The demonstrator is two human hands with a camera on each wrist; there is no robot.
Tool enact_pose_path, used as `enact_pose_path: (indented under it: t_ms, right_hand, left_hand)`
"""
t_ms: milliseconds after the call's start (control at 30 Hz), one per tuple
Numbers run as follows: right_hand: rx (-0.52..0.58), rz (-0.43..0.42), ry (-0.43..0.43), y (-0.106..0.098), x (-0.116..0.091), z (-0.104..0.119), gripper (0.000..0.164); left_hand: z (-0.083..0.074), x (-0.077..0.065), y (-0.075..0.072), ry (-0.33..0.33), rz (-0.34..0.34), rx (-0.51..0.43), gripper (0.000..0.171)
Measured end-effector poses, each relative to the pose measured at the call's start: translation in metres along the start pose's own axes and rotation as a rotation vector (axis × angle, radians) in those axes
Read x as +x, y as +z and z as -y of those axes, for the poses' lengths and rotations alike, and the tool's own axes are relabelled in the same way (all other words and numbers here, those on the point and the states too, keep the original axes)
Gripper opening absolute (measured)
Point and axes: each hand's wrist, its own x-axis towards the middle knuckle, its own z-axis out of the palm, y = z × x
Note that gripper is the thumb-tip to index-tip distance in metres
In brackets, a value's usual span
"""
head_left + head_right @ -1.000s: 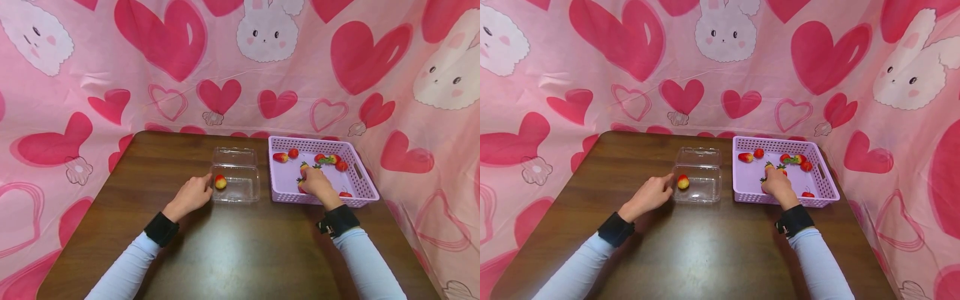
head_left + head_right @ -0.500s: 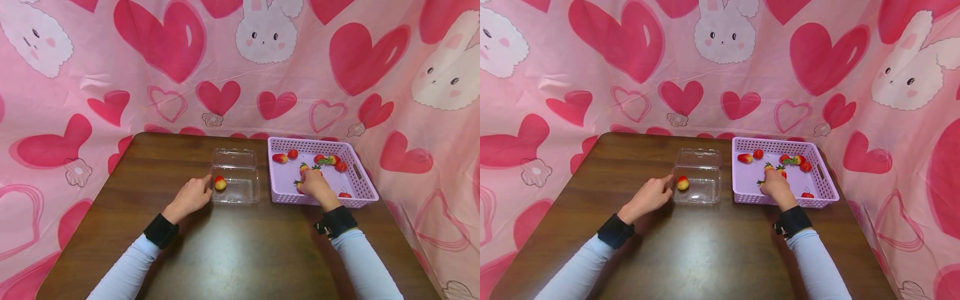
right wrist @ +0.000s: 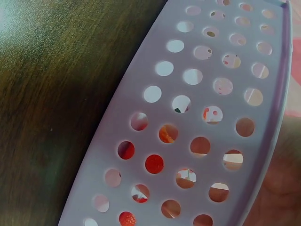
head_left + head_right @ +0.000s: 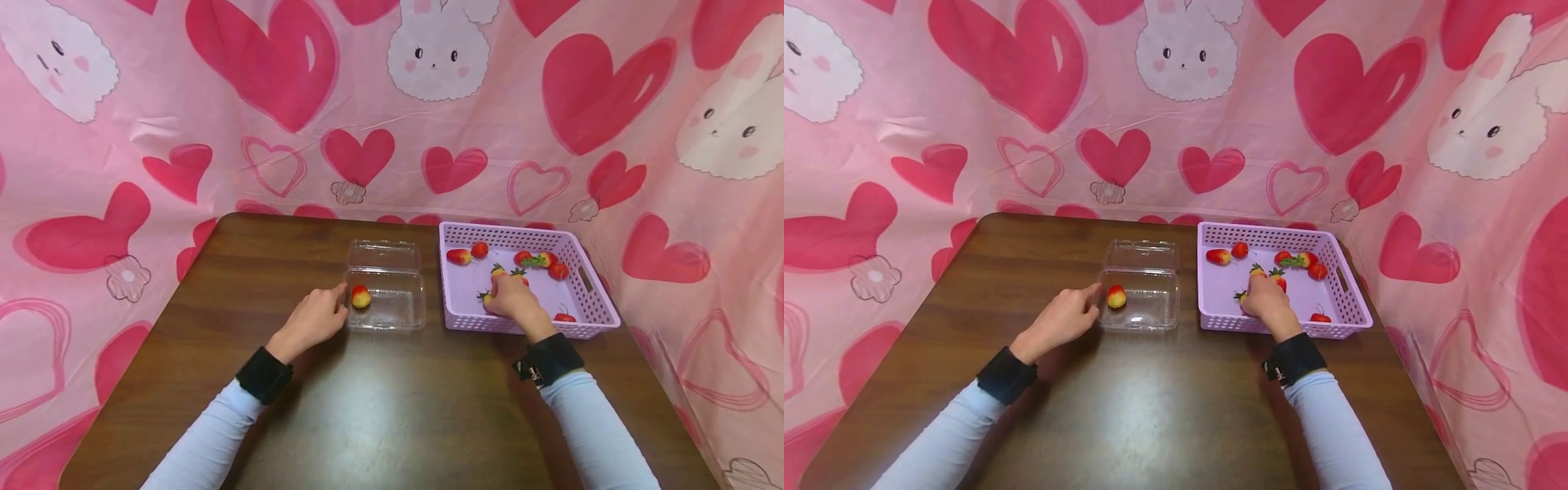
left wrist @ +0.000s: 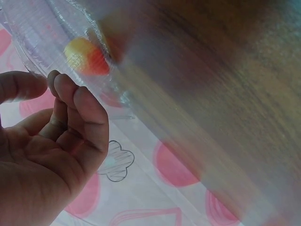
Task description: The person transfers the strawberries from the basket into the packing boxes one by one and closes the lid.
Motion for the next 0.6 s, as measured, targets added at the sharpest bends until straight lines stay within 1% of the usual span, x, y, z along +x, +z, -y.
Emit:
enact_pose_path:
  t_ms: [233,367,600]
  right_hand:
    - [-0.011,0.005,0.015,0.0004,0.0004,0.004,0.029]
    - [0.005,0.015,0.035,0.0007,0.0007,0.0058,0.031]
    - [0.0,0.03,0.058,0.0001,-0.0004,0.0064,0.034]
  left_hand:
    - [0.0008,0.0011,0.0007,0.022,-0.013,0.02,0.055]
    - [0.0009,0.001,0.0009,0.02,-0.014,0.013,0.055]
    - [0.0002,0.001,0.0013,0.018,-0.006,0.02,0.055]
